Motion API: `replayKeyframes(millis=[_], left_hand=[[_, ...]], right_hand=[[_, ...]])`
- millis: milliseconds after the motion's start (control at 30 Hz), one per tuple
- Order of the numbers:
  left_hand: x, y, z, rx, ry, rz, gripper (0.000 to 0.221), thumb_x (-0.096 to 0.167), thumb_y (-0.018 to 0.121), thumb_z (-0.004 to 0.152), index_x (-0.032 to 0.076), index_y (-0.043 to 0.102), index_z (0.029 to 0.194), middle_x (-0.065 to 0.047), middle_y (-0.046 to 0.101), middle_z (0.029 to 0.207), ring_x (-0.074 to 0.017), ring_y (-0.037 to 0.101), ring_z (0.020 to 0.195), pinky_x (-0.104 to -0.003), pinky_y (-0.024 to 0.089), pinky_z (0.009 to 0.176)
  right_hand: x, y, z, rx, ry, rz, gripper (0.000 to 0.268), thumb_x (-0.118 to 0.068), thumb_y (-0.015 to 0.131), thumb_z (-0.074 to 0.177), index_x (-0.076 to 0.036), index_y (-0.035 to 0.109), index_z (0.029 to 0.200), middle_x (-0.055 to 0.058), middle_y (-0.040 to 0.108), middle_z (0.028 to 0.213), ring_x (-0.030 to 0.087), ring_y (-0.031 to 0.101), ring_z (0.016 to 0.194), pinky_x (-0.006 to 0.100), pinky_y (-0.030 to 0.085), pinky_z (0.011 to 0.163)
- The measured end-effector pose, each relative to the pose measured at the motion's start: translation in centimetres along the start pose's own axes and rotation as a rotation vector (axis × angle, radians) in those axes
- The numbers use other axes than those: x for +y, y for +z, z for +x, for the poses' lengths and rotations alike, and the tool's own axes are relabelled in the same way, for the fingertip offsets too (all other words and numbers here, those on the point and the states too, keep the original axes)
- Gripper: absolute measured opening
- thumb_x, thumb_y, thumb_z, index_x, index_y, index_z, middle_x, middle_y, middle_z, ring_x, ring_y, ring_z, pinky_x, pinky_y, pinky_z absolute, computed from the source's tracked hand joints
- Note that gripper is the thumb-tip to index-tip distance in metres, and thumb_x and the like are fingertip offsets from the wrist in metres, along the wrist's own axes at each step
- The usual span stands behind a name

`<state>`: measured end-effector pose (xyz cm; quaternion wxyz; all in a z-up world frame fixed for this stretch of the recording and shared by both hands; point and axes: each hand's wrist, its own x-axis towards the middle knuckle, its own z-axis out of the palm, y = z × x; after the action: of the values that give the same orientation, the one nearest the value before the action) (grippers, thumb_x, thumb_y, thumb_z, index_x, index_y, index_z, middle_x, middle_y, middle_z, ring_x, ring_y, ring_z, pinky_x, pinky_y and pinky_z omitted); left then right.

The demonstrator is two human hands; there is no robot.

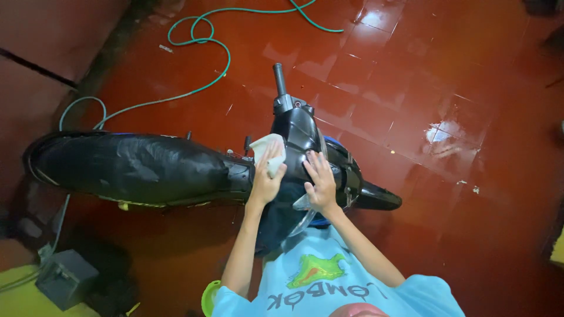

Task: The person wipes the front fairing and dashboard area of a black motorcycle using a white cloth. They repeatedly rub the surface around the instrument cluster and handlebars, occasionally folding the cloth to use a cleaner section.

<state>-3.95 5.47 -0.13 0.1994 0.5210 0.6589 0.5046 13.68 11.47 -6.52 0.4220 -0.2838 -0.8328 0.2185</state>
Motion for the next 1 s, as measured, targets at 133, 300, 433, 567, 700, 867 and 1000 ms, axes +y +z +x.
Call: replayKeyframes(millis=[133, 300, 433, 567, 700, 867, 1000], left_hand=[[-1.3, -0.4, -1.0, -0.104, 0.020, 0.042, 0.064, 0.023, 0.066, 0.096, 0.007, 0.044, 0.155, -0.024, 0.047, 0.154, -0.0424, 0.038, 0.145, -0.052, 0.026, 0.122], [-2.3, -3.1, -3.2, -0.158, 0.149, 0.070, 0.057, 0.022, 0.068, 0.094, 0.009, 0.054, 0.148, -0.014, 0.052, 0.154, -0.0385, 0.043, 0.144, -0.050, 0.031, 0.120], [-4.1, -4.4, -8.5, -0.132, 0.081, 0.057, 0.051, 0.020, 0.075, 0.089, 0.014, 0.065, 0.139, -0.004, 0.060, 0.147, -0.0319, 0.048, 0.141, -0.047, 0.036, 0.116], [-1.0, -7.6, -13.0, -0.103, -0.137, -0.026, 0.034, 0.018, 0.072, 0.091, 0.013, 0.074, 0.125, -0.003, 0.072, 0.132, -0.0269, 0.060, 0.132, -0.042, 0.045, 0.109], [-1.4, -8.7, -18.1, -0.008, -0.364, -0.125, 0.039, -0.004, 0.064, 0.084, 0.001, 0.071, 0.121, -0.009, 0.070, 0.134, -0.0256, 0.061, 0.130, -0.035, 0.042, 0.113], [-2.4, -9.7, -20.5, 0.121, -0.744, 0.485, 0.043, 0.014, 0.052, 0.094, 0.018, 0.066, 0.134, -0.018, 0.076, 0.106, -0.0416, 0.072, 0.084, -0.046, 0.056, 0.072], [-7.0, -8.4, -24.7, 0.111, -0.943, 0.493, 0.046, 0.042, 0.054, 0.097, 0.000, 0.073, 0.100, -0.024, 0.074, 0.086, -0.0459, 0.070, 0.074, -0.051, 0.054, 0.068]], right_hand=[[0.5, -0.3, -0.1, 0.023, -0.022, 0.008, 0.062, -0.053, 0.033, 0.107, -0.012, 0.059, 0.146, 0.016, 0.047, 0.159, 0.041, 0.037, 0.149, 0.048, 0.028, 0.119], [-0.1, -0.4, 0.6, 0.063, 0.005, 0.078, 0.060, -0.049, 0.036, 0.106, -0.008, 0.063, 0.140, 0.019, 0.053, 0.154, 0.044, 0.041, 0.146, 0.050, 0.031, 0.118], [-0.2, -0.7, 1.1, 0.071, -0.009, 0.105, 0.059, -0.047, 0.036, 0.106, -0.005, 0.064, 0.138, 0.021, 0.054, 0.152, 0.045, 0.042, 0.146, 0.051, 0.032, 0.119], [-0.5, -0.5, 1.4, 0.098, -0.007, 0.124, 0.059, -0.046, 0.038, 0.106, -0.002, 0.063, 0.138, 0.024, 0.053, 0.151, 0.049, 0.040, 0.145, 0.054, 0.032, 0.119], [-1.6, -1.4, 1.0, -0.026, 0.127, 0.135, 0.057, -0.045, 0.039, 0.106, -0.004, 0.058, 0.140, 0.016, 0.049, 0.156, 0.039, 0.036, 0.153, 0.048, 0.030, 0.126], [-2.8, -2.0, 1.9, -0.031, 0.132, 0.145, 0.056, -0.044, 0.037, 0.108, -0.005, 0.057, 0.142, 0.013, 0.048, 0.157, 0.039, 0.033, 0.154, 0.050, 0.029, 0.126], [-2.3, -1.6, 1.6, -0.055, 0.137, 0.144, 0.057, -0.044, 0.036, 0.106, -0.006, 0.055, 0.144, 0.013, 0.046, 0.159, 0.038, 0.032, 0.155, 0.051, 0.027, 0.127]])
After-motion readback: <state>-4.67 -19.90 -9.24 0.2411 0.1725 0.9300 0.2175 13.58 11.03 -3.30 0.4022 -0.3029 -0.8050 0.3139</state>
